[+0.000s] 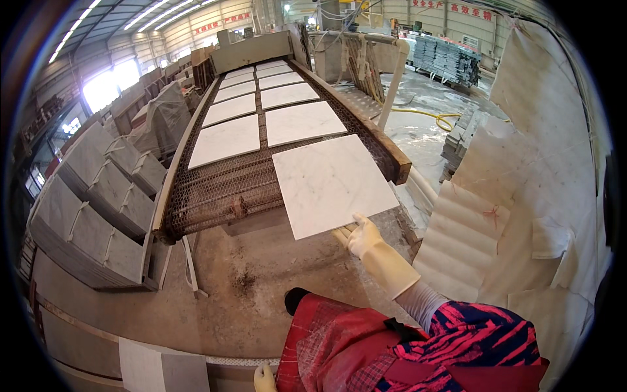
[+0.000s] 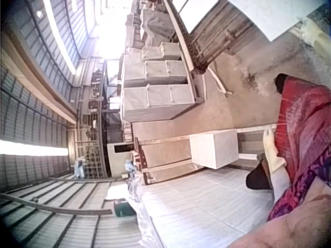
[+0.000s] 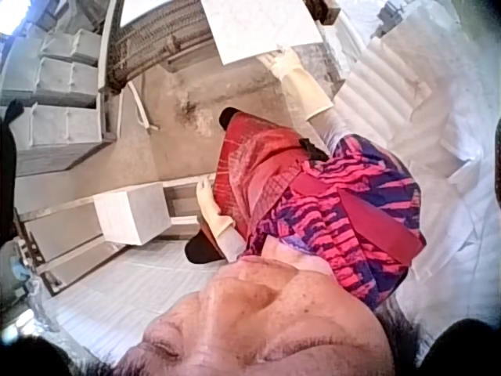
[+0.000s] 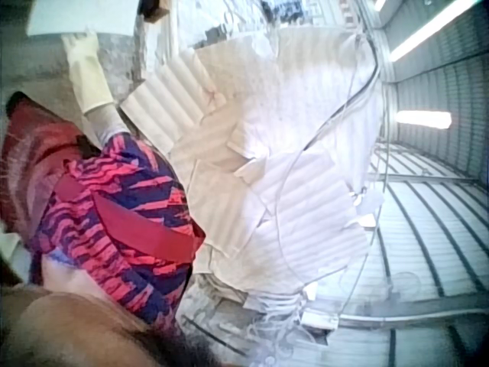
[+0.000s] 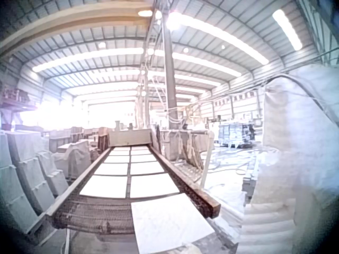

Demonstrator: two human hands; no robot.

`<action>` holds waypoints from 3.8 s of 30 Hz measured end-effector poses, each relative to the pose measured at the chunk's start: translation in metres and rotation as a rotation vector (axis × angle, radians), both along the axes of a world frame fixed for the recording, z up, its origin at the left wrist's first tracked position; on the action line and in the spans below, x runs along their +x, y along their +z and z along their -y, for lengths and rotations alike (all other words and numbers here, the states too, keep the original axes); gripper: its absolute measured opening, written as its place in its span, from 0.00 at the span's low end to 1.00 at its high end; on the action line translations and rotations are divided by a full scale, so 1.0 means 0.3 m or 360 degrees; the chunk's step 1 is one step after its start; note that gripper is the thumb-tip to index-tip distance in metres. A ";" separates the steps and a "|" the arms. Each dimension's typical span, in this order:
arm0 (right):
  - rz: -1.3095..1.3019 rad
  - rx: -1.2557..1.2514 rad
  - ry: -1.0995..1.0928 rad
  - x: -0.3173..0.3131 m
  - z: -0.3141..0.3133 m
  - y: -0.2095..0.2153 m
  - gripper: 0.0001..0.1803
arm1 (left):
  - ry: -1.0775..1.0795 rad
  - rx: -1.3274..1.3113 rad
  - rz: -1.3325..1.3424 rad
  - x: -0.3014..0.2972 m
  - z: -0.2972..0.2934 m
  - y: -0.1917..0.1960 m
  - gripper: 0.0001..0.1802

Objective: The person repeatedly picks up white square tiles from a stack and places them onto a moving conveyor belt. The person wears gloves and a red apron while performing this repetitive task in a factory setting.

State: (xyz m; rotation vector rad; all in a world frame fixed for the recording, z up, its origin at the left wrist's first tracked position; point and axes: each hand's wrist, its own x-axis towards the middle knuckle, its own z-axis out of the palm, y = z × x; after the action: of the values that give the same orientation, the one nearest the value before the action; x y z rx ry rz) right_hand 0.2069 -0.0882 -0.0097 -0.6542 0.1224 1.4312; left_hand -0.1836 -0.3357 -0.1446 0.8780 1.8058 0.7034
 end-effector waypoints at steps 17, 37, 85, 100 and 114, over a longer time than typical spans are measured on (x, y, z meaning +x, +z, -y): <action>0.0028 0.0055 -0.0027 -0.003 -0.007 0.008 0.24 | 0.0141 -0.0041 0.0113 -0.005 -0.005 -0.059 0.27; 0.0031 0.0085 -0.0033 -0.008 -0.027 -0.013 0.24 | 0.0071 -0.0029 0.0031 -0.038 -0.007 -0.122 0.25; 0.0119 0.0143 0.0086 -0.007 -0.024 -0.012 0.25 | 0.0103 0.0153 0.0095 0.118 -0.015 0.246 0.21; 0.0194 0.0211 0.0366 -0.055 0.022 -0.053 0.23 | 0.0091 0.0137 0.0070 0.028 -0.029 -0.010 0.21; 0.0311 0.0116 0.0721 -0.143 0.052 -0.107 0.23 | 0.0046 0.0042 -0.0446 0.049 -0.078 -0.001 0.22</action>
State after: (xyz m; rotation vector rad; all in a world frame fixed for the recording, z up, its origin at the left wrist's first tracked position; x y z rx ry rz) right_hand 0.1640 -0.1039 -0.0419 -0.7898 -0.2453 1.7845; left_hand -0.1690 -0.3123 -0.1448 1.0097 2.0640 0.6483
